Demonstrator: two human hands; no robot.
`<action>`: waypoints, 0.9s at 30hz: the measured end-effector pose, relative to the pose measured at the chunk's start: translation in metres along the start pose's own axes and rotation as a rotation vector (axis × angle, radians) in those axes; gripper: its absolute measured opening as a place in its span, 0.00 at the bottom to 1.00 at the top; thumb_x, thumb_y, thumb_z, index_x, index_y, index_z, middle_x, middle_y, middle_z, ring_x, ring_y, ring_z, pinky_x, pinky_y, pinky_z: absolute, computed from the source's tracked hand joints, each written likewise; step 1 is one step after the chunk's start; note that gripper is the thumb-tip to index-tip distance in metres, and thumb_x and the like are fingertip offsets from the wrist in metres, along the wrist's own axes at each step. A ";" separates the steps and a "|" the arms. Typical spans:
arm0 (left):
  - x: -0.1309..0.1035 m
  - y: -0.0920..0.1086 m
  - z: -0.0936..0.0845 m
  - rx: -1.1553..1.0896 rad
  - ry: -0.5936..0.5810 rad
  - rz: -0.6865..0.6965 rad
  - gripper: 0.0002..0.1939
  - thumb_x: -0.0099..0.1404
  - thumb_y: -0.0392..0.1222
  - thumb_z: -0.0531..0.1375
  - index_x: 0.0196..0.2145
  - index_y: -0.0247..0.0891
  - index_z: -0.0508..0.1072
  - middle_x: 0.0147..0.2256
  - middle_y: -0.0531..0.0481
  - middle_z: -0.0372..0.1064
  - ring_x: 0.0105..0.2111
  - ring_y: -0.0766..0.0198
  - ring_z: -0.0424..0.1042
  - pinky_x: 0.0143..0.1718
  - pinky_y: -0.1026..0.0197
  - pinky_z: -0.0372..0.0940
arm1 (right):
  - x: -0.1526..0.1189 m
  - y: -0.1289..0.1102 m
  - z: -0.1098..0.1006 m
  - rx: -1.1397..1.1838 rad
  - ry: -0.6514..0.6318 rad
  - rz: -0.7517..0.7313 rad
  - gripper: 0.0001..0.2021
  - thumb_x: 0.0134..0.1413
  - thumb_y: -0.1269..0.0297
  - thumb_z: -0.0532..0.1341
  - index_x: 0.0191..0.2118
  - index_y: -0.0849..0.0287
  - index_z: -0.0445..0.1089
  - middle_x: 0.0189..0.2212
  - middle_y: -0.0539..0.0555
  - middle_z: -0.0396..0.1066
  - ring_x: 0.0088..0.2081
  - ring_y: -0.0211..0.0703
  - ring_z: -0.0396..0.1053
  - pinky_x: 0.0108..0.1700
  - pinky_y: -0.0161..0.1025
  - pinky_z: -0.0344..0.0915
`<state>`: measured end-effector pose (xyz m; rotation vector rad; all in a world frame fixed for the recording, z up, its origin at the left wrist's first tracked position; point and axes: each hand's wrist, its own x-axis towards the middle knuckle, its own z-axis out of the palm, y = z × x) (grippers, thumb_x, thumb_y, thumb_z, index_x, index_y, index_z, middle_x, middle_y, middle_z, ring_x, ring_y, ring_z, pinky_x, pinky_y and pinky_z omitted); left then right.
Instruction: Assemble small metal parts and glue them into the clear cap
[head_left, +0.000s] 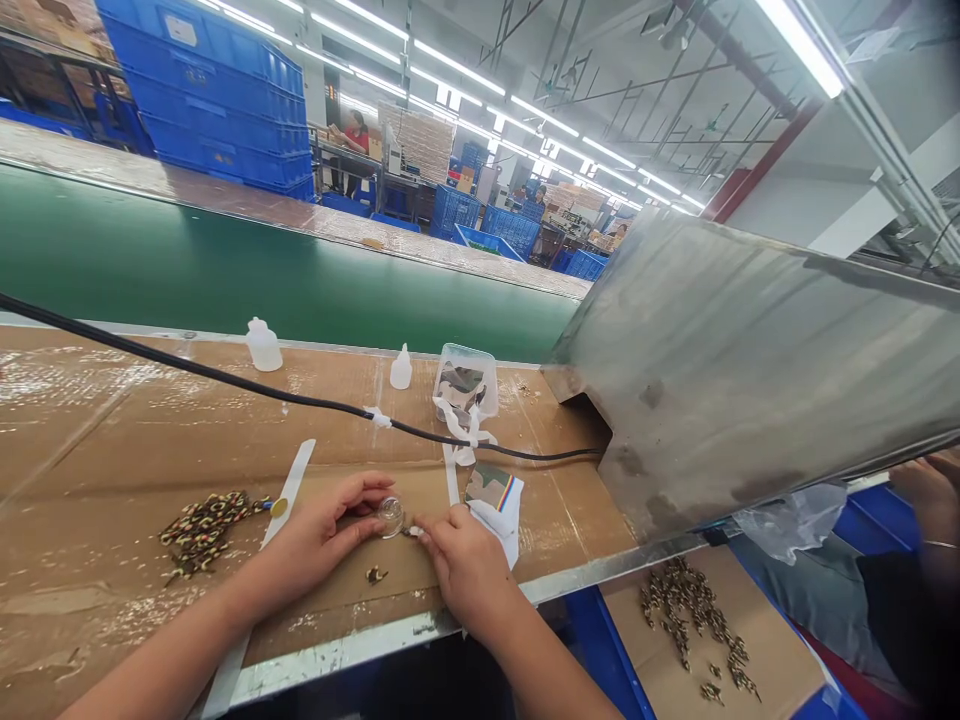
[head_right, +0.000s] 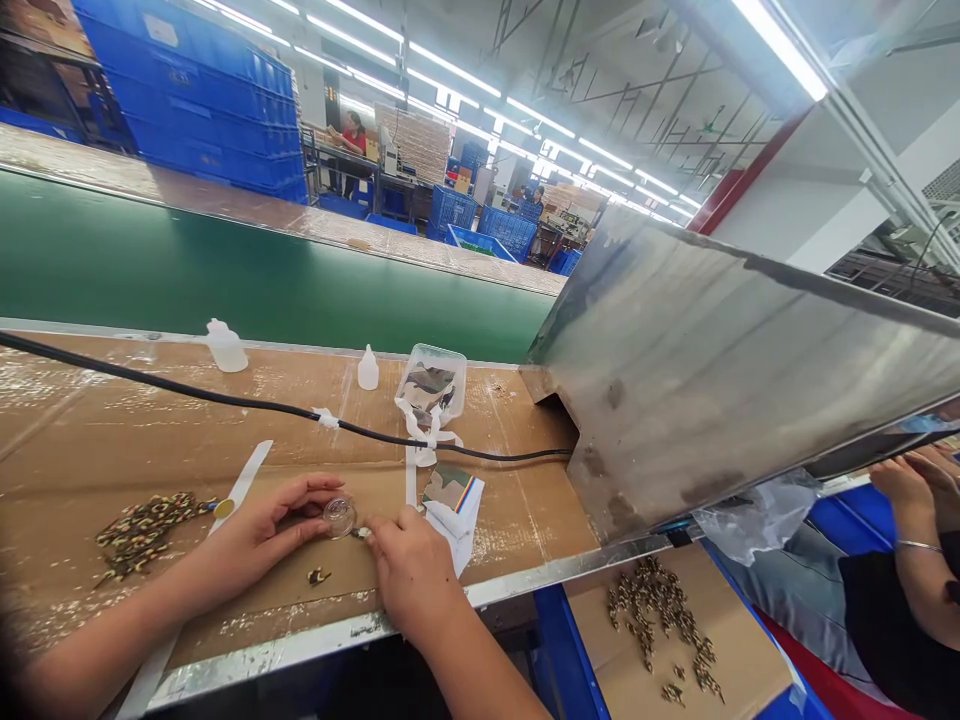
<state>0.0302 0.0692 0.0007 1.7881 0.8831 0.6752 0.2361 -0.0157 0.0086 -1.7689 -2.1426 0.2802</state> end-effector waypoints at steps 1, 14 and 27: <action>0.000 0.000 0.000 0.001 0.002 -0.003 0.18 0.64 0.44 0.57 0.52 0.43 0.63 0.47 0.48 0.73 0.50 0.55 0.71 0.52 0.51 0.66 | 0.001 0.000 -0.001 -0.004 -0.005 0.004 0.13 0.65 0.64 0.53 0.51 0.50 0.70 0.34 0.53 0.67 0.34 0.41 0.70 0.35 0.34 0.64; 0.000 -0.002 -0.001 -0.018 -0.009 -0.006 0.18 0.65 0.45 0.57 0.52 0.45 0.63 0.47 0.48 0.73 0.50 0.55 0.71 0.52 0.51 0.67 | 0.018 -0.005 -0.025 -0.118 -0.155 -0.011 0.12 0.65 0.62 0.52 0.43 0.50 0.74 0.34 0.52 0.68 0.34 0.42 0.70 0.31 0.34 0.59; 0.000 0.000 -0.003 -0.044 -0.011 -0.009 0.17 0.64 0.45 0.57 0.51 0.45 0.65 0.46 0.48 0.74 0.50 0.54 0.71 0.51 0.50 0.68 | 0.038 -0.007 -0.041 -0.148 -0.262 -0.055 0.13 0.64 0.62 0.54 0.36 0.57 0.76 0.32 0.54 0.70 0.33 0.42 0.69 0.34 0.35 0.59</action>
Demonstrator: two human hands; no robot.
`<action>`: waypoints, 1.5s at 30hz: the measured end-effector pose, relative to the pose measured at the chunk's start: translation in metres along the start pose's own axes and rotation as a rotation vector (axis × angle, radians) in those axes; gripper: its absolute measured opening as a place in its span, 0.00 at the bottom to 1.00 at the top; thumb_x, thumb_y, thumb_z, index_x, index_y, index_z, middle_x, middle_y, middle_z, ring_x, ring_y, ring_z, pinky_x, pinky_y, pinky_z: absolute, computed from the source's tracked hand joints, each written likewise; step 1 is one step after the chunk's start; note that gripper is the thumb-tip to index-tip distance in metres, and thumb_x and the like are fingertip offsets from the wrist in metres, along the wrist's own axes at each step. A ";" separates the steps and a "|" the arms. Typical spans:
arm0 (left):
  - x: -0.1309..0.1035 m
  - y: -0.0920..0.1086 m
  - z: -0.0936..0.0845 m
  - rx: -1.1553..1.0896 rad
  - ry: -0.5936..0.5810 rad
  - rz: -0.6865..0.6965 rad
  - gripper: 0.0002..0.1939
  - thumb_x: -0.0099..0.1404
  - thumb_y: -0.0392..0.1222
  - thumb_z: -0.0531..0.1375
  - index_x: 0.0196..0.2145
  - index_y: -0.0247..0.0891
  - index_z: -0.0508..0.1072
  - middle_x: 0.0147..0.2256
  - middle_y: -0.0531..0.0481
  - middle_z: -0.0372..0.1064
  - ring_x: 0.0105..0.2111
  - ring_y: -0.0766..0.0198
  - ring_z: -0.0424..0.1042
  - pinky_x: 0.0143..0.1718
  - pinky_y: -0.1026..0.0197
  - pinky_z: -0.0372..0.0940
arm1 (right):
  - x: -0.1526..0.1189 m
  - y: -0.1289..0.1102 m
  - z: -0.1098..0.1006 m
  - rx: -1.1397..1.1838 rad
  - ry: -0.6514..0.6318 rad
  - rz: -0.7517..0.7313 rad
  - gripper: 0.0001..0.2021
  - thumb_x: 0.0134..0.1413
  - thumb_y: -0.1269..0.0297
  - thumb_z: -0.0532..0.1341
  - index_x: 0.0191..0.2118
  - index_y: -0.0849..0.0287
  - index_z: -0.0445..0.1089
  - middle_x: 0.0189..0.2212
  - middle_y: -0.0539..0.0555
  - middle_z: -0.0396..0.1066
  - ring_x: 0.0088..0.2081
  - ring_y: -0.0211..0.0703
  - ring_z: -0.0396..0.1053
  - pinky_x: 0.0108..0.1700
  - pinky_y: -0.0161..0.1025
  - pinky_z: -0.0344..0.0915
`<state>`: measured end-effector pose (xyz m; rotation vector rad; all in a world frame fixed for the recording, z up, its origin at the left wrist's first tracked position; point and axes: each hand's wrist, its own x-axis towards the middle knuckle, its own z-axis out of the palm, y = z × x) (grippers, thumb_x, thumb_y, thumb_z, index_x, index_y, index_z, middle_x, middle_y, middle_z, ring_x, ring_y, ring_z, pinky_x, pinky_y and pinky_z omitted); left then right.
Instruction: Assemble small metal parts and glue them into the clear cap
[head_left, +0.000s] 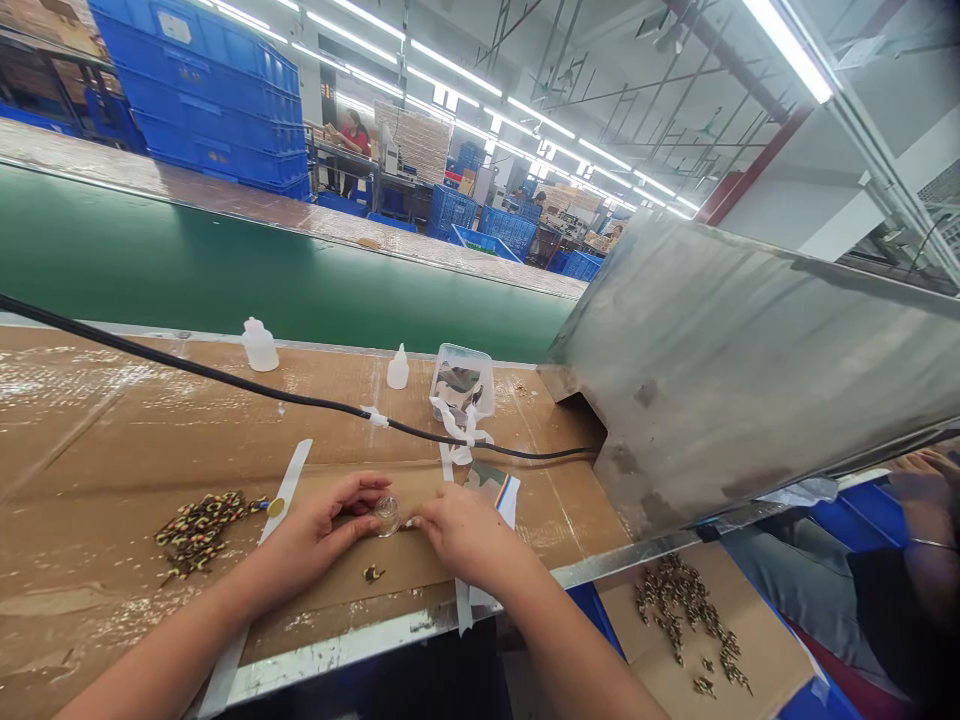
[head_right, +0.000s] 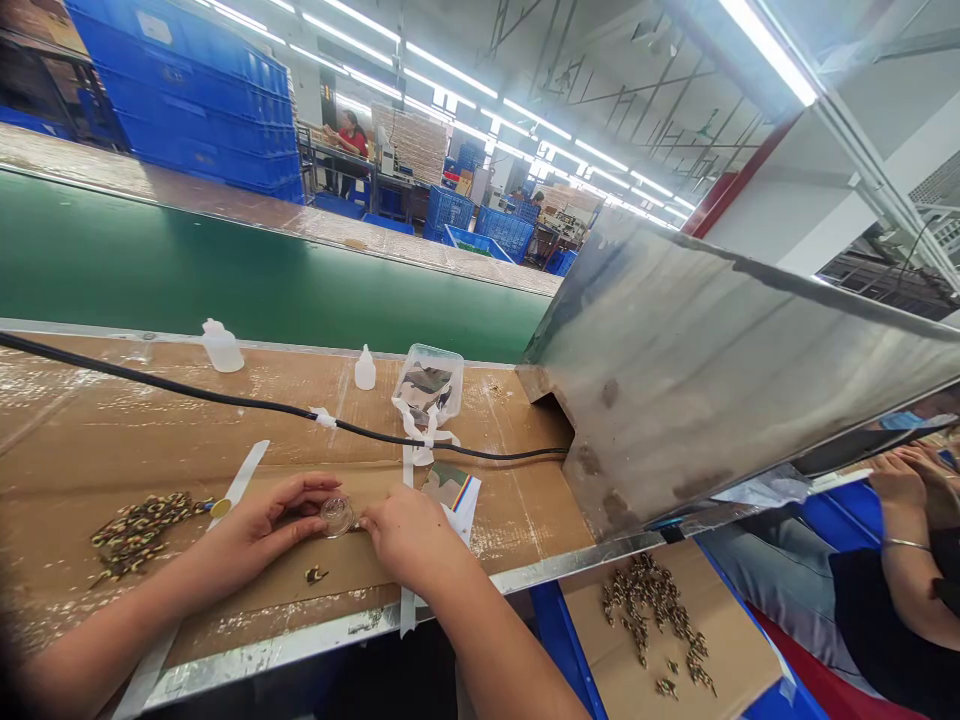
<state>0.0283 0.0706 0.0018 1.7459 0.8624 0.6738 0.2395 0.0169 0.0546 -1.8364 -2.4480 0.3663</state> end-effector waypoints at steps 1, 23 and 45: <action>0.000 -0.001 0.000 -0.001 -0.002 0.003 0.17 0.64 0.45 0.57 0.51 0.44 0.65 0.46 0.48 0.74 0.50 0.53 0.71 0.51 0.49 0.68 | 0.000 0.000 0.000 0.003 0.000 -0.001 0.13 0.63 0.62 0.54 0.36 0.57 0.76 0.32 0.54 0.70 0.33 0.42 0.69 0.34 0.35 0.59; -0.001 0.004 0.002 0.005 0.017 0.042 0.14 0.64 0.41 0.57 0.49 0.43 0.67 0.45 0.48 0.73 0.47 0.55 0.72 0.50 0.51 0.68 | -0.041 -0.014 0.064 0.077 0.341 0.050 0.16 0.64 0.67 0.54 0.56 0.54 0.66 0.32 0.54 0.67 0.33 0.43 0.67 0.35 0.36 0.62; 0.001 0.006 0.002 0.017 0.013 0.038 0.15 0.64 0.43 0.57 0.49 0.43 0.67 0.45 0.48 0.74 0.47 0.54 0.73 0.50 0.50 0.68 | -0.040 -0.030 0.057 0.000 0.275 0.091 0.12 0.60 0.73 0.57 0.47 0.55 0.69 0.31 0.54 0.67 0.32 0.46 0.67 0.32 0.37 0.62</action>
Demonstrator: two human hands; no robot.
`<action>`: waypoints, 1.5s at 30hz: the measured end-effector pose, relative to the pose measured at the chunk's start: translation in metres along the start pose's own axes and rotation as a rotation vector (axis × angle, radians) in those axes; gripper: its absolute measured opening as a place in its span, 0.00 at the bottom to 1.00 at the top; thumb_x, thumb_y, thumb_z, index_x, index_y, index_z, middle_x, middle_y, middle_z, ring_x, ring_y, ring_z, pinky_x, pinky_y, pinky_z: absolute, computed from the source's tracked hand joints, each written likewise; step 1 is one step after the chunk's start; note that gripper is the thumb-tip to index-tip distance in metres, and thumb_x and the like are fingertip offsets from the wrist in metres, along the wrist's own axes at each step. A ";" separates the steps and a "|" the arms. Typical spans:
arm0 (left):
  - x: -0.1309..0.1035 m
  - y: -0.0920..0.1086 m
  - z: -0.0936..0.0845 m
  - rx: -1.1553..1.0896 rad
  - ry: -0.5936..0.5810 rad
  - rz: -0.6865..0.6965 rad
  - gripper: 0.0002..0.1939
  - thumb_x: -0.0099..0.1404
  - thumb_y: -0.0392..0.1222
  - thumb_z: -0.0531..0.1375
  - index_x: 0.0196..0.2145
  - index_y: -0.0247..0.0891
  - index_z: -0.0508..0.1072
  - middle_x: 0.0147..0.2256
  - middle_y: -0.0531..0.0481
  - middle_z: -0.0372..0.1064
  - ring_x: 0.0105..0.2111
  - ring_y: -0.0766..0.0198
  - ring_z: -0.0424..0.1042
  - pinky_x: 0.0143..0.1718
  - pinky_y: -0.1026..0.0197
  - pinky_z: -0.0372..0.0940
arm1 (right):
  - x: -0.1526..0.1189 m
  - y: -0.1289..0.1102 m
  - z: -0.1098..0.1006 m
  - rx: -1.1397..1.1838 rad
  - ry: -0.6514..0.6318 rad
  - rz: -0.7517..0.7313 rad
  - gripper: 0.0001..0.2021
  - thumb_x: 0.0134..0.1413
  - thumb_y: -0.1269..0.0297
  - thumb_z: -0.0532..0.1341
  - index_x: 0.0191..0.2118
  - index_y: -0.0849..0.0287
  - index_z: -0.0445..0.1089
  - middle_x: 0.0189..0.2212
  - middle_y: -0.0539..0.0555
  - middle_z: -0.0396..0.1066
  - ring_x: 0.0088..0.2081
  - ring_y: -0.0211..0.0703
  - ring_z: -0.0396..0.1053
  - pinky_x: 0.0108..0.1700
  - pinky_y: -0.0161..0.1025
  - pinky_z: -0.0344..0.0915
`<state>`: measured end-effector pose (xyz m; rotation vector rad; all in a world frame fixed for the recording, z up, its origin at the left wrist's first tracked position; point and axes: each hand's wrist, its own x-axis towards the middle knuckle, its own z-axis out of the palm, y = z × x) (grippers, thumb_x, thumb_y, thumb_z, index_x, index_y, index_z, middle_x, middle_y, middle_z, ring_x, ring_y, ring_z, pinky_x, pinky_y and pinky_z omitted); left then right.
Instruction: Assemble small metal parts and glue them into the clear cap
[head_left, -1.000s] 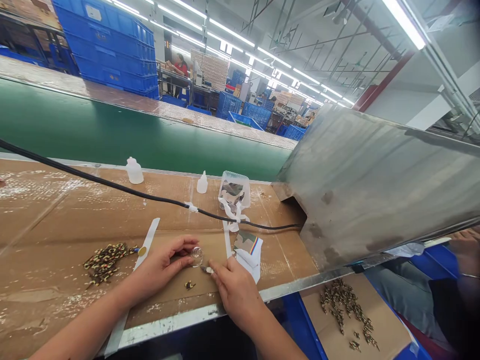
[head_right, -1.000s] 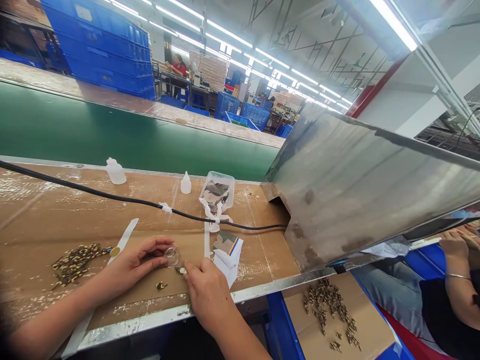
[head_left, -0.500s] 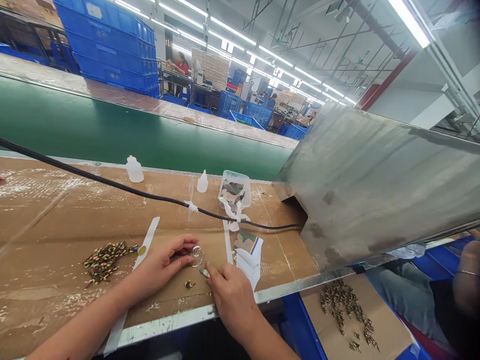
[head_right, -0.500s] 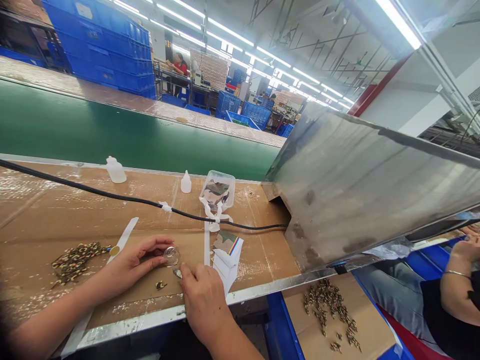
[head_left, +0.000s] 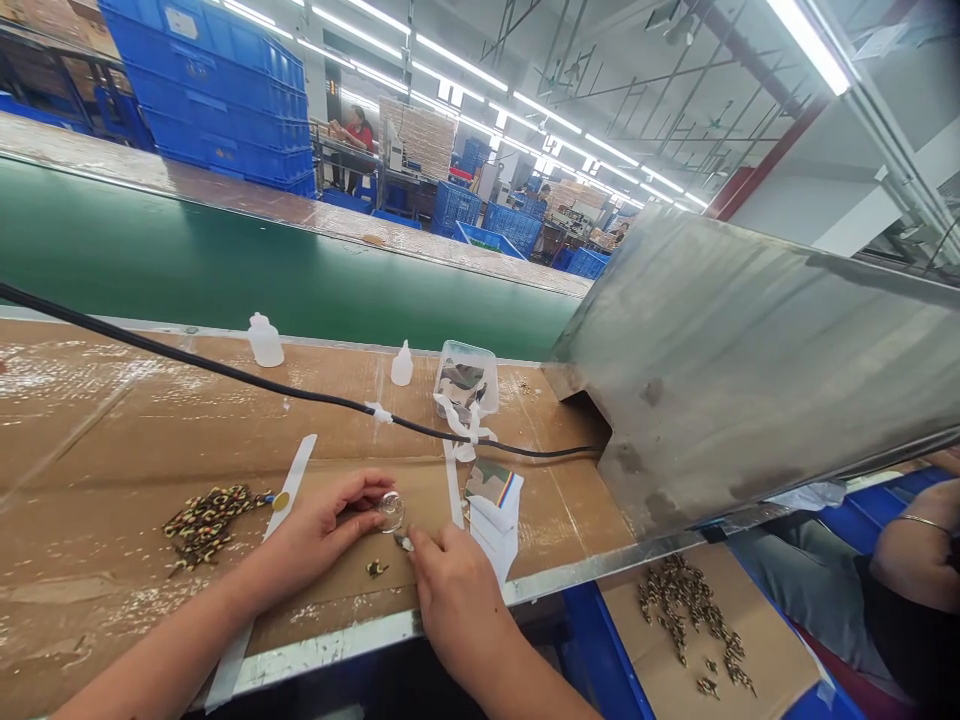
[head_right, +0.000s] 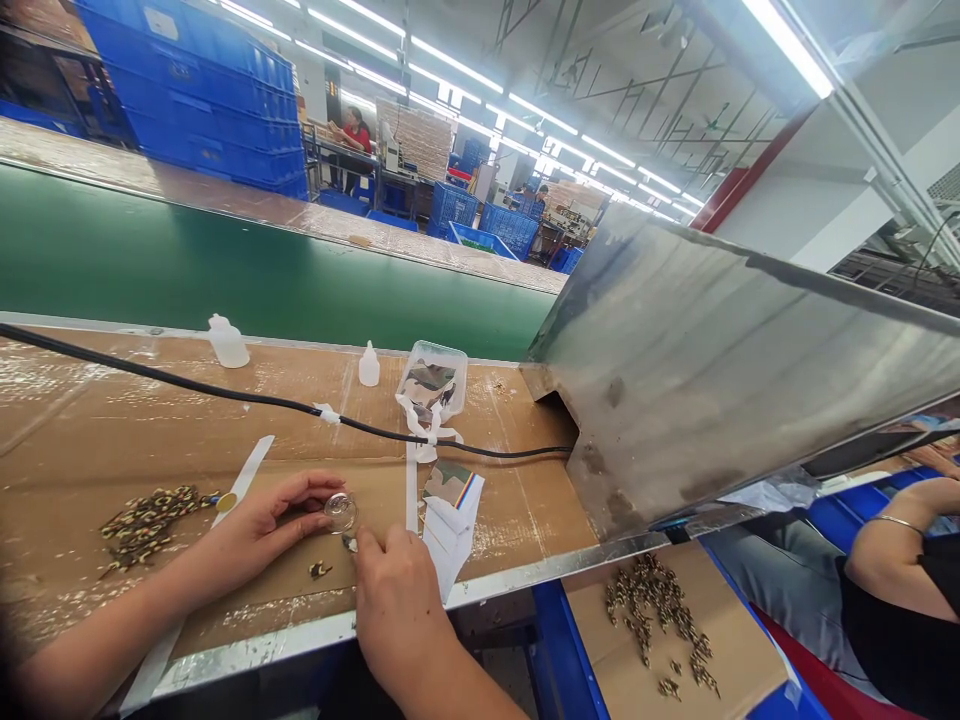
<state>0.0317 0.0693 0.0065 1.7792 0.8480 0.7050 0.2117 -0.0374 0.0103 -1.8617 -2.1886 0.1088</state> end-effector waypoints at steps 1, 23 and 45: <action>0.000 0.001 0.000 0.000 -0.001 -0.001 0.15 0.64 0.43 0.56 0.49 0.43 0.67 0.45 0.48 0.74 0.47 0.54 0.73 0.50 0.50 0.69 | 0.000 -0.002 0.000 0.001 0.003 0.008 0.11 0.60 0.74 0.57 0.46 0.56 0.69 0.31 0.55 0.67 0.32 0.46 0.67 0.32 0.38 0.62; -0.001 -0.004 0.001 0.008 0.011 0.014 0.14 0.64 0.41 0.56 0.49 0.43 0.67 0.45 0.48 0.74 0.46 0.55 0.73 0.51 0.51 0.68 | 0.001 0.005 0.013 -0.003 0.098 -0.079 0.16 0.62 0.70 0.55 0.55 0.57 0.65 0.31 0.55 0.68 0.34 0.46 0.67 0.34 0.39 0.62; 0.000 -0.010 0.000 0.003 0.019 0.029 0.15 0.65 0.43 0.57 0.50 0.42 0.67 0.49 0.44 0.71 0.48 0.53 0.72 0.52 0.48 0.67 | 0.015 0.009 -0.011 0.049 -0.060 -0.060 0.12 0.64 0.67 0.53 0.48 0.54 0.70 0.32 0.53 0.68 0.35 0.44 0.68 0.34 0.36 0.61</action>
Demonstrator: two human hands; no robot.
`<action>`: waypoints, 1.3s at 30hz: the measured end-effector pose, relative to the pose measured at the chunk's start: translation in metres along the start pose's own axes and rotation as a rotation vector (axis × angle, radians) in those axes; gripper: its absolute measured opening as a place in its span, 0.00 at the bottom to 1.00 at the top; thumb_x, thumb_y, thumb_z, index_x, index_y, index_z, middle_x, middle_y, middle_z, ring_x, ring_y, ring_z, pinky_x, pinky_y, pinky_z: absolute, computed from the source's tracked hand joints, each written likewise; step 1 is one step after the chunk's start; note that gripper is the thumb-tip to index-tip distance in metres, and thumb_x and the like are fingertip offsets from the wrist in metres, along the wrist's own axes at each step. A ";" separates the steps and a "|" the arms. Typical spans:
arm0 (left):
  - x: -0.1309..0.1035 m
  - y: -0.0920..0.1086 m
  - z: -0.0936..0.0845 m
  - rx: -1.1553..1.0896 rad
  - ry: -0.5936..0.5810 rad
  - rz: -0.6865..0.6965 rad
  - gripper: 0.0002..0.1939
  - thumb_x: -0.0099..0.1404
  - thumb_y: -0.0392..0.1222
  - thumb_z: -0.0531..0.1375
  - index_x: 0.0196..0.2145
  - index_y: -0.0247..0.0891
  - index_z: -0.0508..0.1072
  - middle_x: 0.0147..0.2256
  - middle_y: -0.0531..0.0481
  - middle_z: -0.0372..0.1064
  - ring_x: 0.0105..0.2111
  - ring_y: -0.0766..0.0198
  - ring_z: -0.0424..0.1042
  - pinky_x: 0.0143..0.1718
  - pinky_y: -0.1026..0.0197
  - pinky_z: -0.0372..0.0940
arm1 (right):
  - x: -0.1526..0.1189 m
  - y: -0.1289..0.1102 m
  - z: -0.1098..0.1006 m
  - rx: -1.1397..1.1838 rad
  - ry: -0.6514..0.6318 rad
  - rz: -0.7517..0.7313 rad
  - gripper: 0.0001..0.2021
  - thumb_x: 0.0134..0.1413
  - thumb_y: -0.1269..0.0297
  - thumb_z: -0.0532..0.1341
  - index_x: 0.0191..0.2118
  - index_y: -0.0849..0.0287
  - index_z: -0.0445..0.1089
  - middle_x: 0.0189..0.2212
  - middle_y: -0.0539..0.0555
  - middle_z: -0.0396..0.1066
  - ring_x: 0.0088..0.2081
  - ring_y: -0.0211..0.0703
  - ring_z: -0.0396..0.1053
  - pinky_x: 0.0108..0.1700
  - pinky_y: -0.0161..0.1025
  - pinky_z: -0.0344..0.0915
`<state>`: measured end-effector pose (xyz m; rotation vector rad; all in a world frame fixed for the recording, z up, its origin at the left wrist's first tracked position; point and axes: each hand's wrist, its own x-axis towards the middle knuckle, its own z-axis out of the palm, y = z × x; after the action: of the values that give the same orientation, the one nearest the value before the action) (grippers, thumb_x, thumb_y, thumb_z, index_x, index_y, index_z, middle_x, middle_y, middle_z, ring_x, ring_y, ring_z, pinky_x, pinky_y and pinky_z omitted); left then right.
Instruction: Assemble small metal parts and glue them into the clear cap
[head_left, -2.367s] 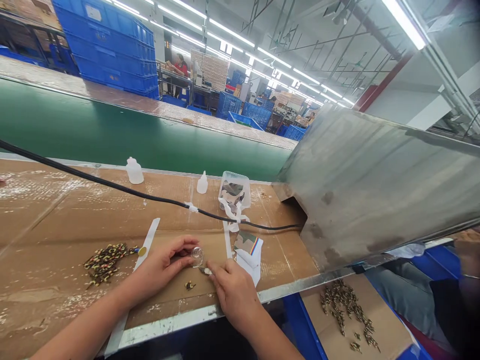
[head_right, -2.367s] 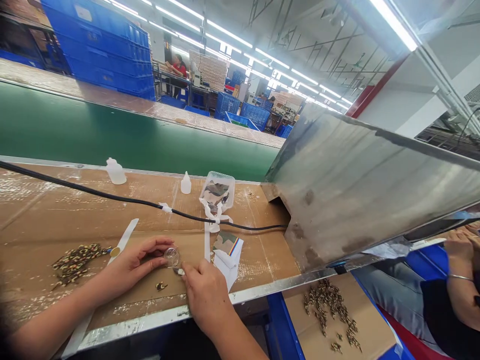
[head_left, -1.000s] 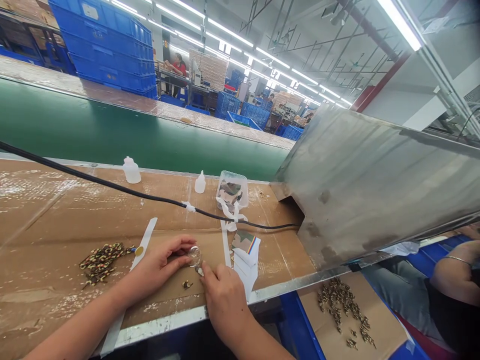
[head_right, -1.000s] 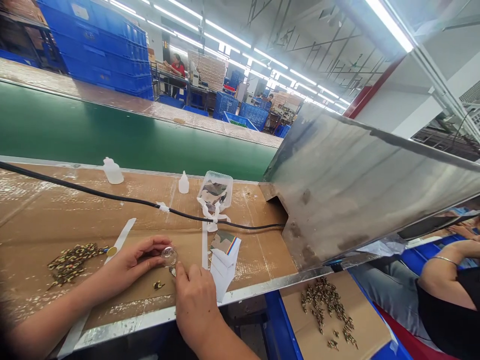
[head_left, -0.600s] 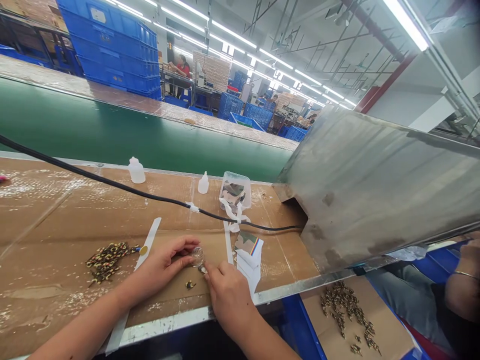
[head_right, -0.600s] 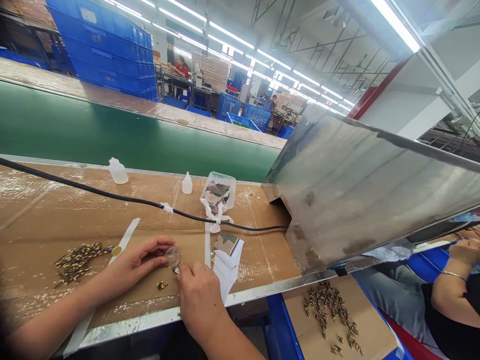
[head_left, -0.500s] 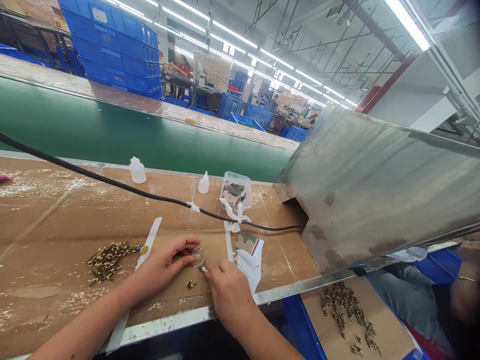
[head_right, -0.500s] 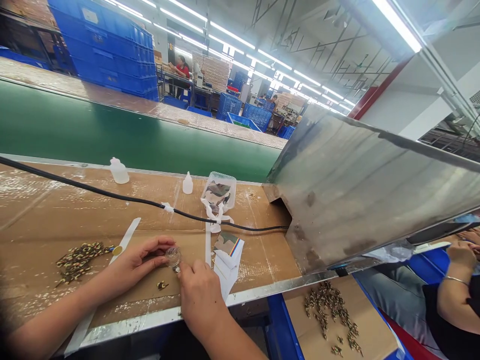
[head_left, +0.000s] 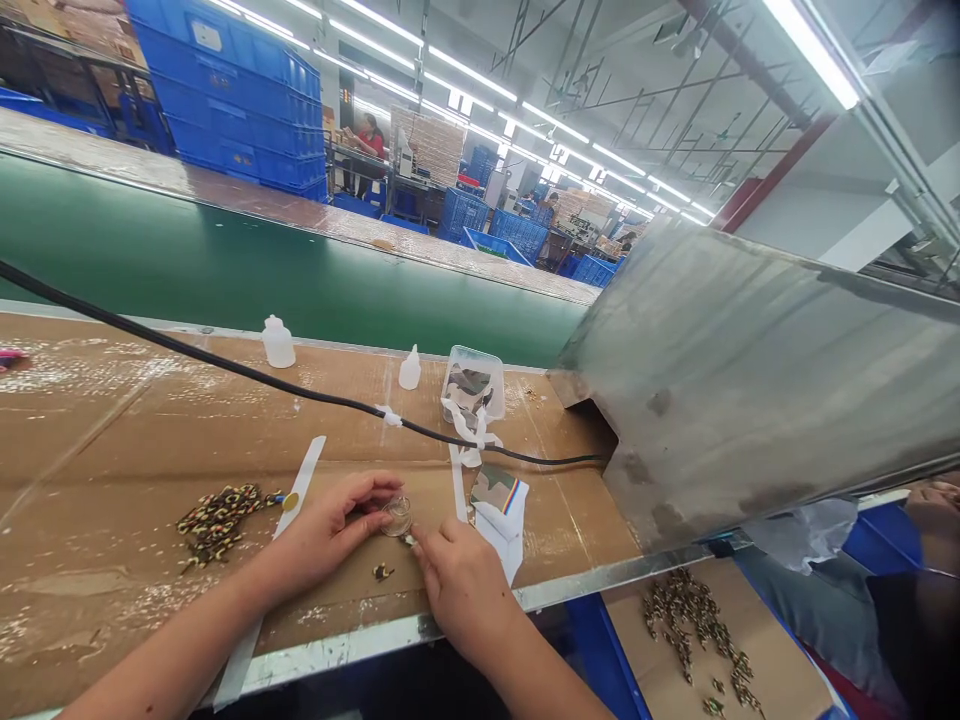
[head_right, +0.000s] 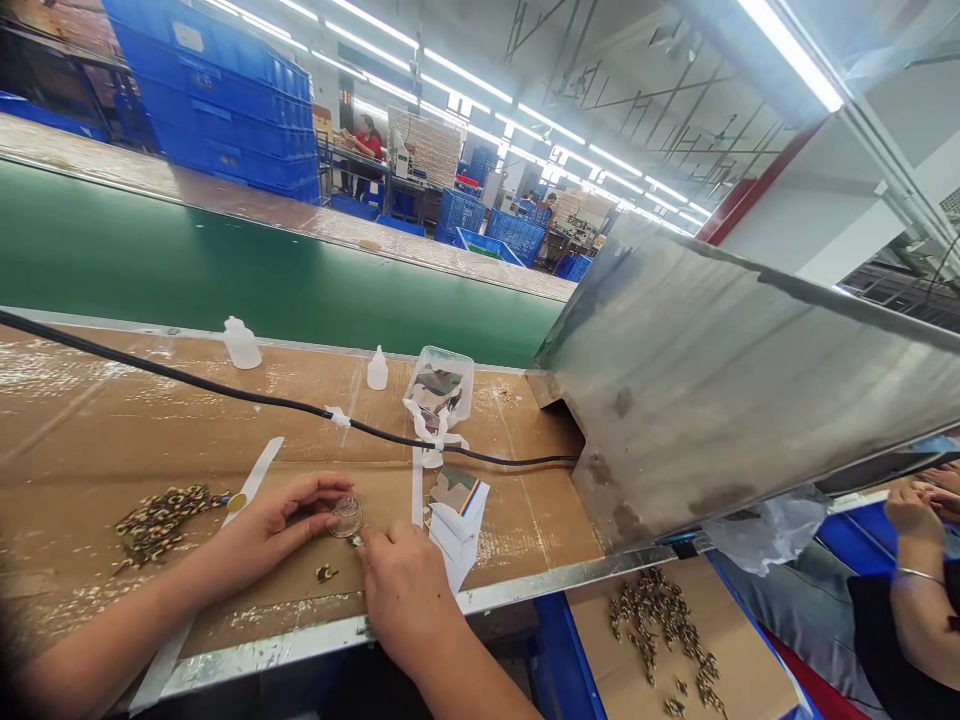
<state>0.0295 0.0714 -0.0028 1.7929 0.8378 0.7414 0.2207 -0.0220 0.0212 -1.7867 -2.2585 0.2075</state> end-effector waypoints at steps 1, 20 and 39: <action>0.000 -0.001 0.000 0.001 0.002 0.004 0.16 0.65 0.43 0.57 0.50 0.42 0.66 0.49 0.45 0.71 0.49 0.53 0.72 0.52 0.48 0.67 | 0.000 0.000 -0.002 0.011 -0.009 0.003 0.12 0.64 0.67 0.53 0.49 0.53 0.70 0.32 0.53 0.68 0.34 0.44 0.68 0.34 0.36 0.62; 0.001 0.002 0.007 0.056 0.089 0.036 0.16 0.64 0.43 0.58 0.49 0.42 0.68 0.47 0.45 0.72 0.47 0.52 0.72 0.50 0.47 0.68 | -0.014 0.002 -0.002 0.223 0.055 0.020 0.16 0.65 0.66 0.51 0.55 0.55 0.68 0.32 0.55 0.65 0.36 0.45 0.67 0.38 0.39 0.67; 0.001 0.003 0.006 0.013 0.083 0.018 0.17 0.64 0.44 0.58 0.50 0.42 0.67 0.48 0.44 0.72 0.48 0.52 0.72 0.49 0.48 0.69 | -0.013 0.000 0.019 0.120 0.129 0.083 0.18 0.65 0.70 0.51 0.58 0.59 0.64 0.35 0.58 0.67 0.38 0.47 0.67 0.40 0.41 0.67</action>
<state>0.0356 0.0687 -0.0017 1.7936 0.8841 0.8277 0.2177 -0.0335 0.0020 -1.7792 -2.0420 0.2319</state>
